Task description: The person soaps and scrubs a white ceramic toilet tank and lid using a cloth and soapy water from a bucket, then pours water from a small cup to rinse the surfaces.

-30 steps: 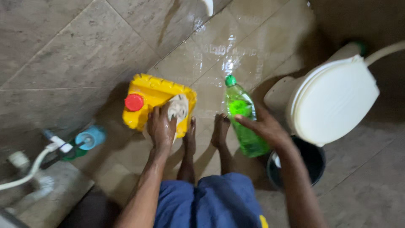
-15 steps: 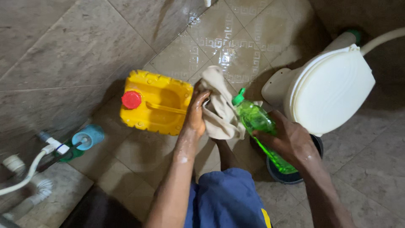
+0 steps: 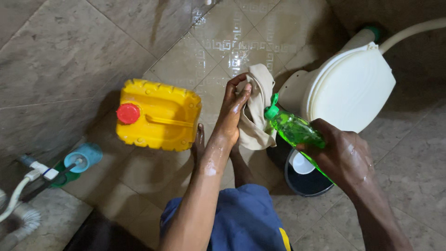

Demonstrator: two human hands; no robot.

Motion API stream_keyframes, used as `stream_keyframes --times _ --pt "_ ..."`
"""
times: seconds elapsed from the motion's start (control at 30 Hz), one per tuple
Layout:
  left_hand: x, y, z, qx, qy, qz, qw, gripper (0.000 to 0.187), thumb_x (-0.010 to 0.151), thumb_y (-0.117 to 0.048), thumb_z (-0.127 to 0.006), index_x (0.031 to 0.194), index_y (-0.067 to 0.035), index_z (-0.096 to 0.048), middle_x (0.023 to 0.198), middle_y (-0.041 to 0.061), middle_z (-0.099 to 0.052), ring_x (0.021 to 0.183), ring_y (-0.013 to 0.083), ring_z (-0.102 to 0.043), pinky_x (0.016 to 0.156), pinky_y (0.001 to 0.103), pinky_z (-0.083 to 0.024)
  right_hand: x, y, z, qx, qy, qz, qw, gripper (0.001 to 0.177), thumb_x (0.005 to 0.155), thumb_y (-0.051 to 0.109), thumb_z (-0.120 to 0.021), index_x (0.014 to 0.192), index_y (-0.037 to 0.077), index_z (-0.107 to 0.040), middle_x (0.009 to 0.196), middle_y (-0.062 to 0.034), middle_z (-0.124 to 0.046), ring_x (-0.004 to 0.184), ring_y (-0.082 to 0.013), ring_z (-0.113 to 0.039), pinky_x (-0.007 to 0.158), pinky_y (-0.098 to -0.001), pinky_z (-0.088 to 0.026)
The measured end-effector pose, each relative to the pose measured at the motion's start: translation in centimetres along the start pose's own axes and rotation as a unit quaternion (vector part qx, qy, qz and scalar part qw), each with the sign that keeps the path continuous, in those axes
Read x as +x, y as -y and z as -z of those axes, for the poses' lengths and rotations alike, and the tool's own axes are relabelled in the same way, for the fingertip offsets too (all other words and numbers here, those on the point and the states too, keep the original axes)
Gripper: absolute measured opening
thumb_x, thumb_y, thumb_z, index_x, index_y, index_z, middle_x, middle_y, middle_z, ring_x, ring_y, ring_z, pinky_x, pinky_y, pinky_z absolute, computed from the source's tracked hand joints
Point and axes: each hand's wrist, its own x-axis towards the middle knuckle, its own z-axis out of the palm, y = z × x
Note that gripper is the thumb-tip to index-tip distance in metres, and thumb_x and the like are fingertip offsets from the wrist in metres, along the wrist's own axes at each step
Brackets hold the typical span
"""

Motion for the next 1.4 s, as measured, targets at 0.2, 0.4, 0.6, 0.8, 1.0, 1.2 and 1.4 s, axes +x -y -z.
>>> stream_keyframes --times 0.2,0.4,0.6,0.8,1.0,1.2,1.4 --pt "-0.3 -0.5 -1.1 -0.033 0.010 0.006 0.999 0.057 0.095 -0.032 -0.074 0.142 -0.012 -0.050 0.135 0.006 -0.056 0.129 0.0187 -0.051 0.111 0.036 -0.041 0.0 -0.5 0.1 -0.003 0.005 -0.034 0.999 0.048 0.080 0.046 -0.078 0.118 0.017 -0.074 0.090 -0.0103 -0.079 0.078 -0.0274 -0.077 0.073 -0.0451 -0.059" --pt "-0.4 -1.0 -1.5 -0.011 0.004 0.028 1.000 0.058 0.093 -0.034 -0.073 0.142 -0.014 -0.050 0.137 0.003 -0.055 0.131 0.0179 -0.051 0.111 0.036 -0.040 0.3 -1.9 -0.6 0.001 -0.013 -0.024 1.000 0.045 0.082 0.042 -0.077 0.120 0.018 -0.074 0.096 -0.0078 -0.080 0.078 -0.0242 -0.078 0.074 -0.0431 -0.059" --pt "0.0 -0.7 -1.7 -0.029 0.018 0.010 0.999 0.058 0.094 -0.035 -0.075 0.142 -0.013 -0.052 0.138 0.006 -0.055 0.130 0.0187 -0.051 0.112 0.036 -0.041 0.8 -2.4 -0.7 -0.019 0.011 -0.059 0.998 0.043 0.084 0.040 -0.076 0.122 0.019 -0.074 0.096 -0.0073 -0.081 0.080 -0.0238 -0.078 0.077 -0.0432 -0.060" --pt "0.4 -0.1 -1.6 -0.027 0.015 0.016 0.999 0.058 0.093 -0.034 -0.076 0.142 -0.012 -0.053 0.134 0.004 -0.054 0.126 0.0178 -0.052 0.110 0.036 -0.041 1.1 -1.5 -0.1 -0.002 -0.013 -0.045 0.999 0.041 0.085 0.039 -0.076 0.118 0.016 -0.076 0.094 -0.0109 -0.080 0.080 -0.0262 -0.077 0.076 -0.0455 -0.060" --pt "0.6 0.2 -1.2 -0.025 -0.013 -0.034 0.999 0.058 0.093 -0.035 -0.076 0.141 -0.011 -0.053 0.136 0.007 -0.056 0.130 0.0179 -0.050 0.113 0.035 -0.038 0.7 -0.3 0.5 -0.038 0.019 -0.031 0.999 0.032 0.090 0.038 -0.073 0.113 0.015 -0.074 0.088 -0.0102 -0.079 0.076 -0.0264 -0.078 0.071 -0.0431 -0.060" --pt "1.6 0.4 -1.6 -0.061 -0.145 -0.094 0.983 0.058 0.094 -0.037 -0.073 0.141 -0.010 -0.051 0.136 0.010 -0.056 0.130 0.0232 -0.052 0.113 0.041 -0.042 0.2 0.3 -1.8 0.035 -0.062 0.042 0.997 0.034 0.083 0.033 -0.077 0.110 0.012 -0.075 0.093 -0.0129 -0.078 0.079 -0.0307 -0.074 0.069 -0.0466 -0.057" --pt "2.1 -1.9 1.5 -0.170 -0.161 -0.115 0.965 0.058 0.095 -0.036 -0.068 0.145 -0.011 -0.051 0.144 0.006 -0.056 0.132 0.0230 -0.053 0.112 0.042 -0.045 1.2 -1.2 -6.5 0.366 0.044 -0.027 0.929 0.036 0.085 0.016 -0.079 0.117 0.007 -0.067 0.099 -0.0123 -0.076 0.089 -0.0217 -0.071 0.078 -0.0396 -0.056"
